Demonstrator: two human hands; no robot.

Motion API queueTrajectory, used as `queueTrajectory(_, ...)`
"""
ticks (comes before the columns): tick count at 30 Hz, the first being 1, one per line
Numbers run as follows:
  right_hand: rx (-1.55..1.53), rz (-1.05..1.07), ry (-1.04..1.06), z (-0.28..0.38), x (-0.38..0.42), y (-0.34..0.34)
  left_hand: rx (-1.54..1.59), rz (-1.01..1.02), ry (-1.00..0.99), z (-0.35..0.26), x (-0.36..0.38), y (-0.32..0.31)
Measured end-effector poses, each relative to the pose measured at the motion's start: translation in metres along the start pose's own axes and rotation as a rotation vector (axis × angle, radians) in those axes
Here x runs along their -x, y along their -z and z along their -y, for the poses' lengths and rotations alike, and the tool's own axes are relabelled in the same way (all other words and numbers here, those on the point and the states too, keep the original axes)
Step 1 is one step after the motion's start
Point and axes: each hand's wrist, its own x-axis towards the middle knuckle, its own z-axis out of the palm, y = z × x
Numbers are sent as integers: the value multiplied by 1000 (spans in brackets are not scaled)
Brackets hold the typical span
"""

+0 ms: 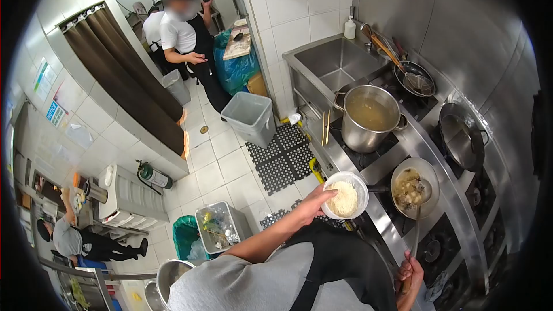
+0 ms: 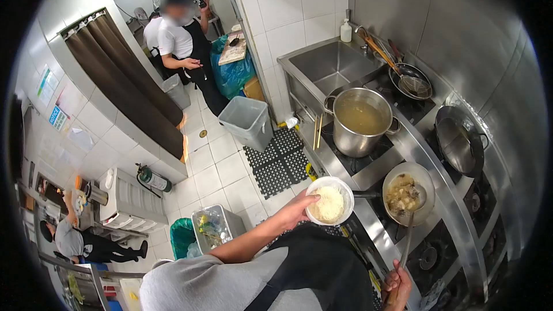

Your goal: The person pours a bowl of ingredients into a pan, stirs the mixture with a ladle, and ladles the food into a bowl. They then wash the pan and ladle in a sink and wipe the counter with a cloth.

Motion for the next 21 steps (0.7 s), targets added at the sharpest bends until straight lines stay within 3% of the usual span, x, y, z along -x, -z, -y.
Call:
queueTrajectory(8, 529, -110, 349, -1, -4, 6, -10, 22, 45, -11, 5, -1)
queueTrajectory(17, 643, -223, 461, 1, 0, -1, 1, -11, 10, 3, -4, 0)
queueTrajectory(20, 732, -322, 425, 0, 13, -26, -2, -12, 48, 40, -26, 38)
queueTrajectory(21, 758, -309, 425, 0, 9, -22, 24, 60, 21, 21, -15, 29)
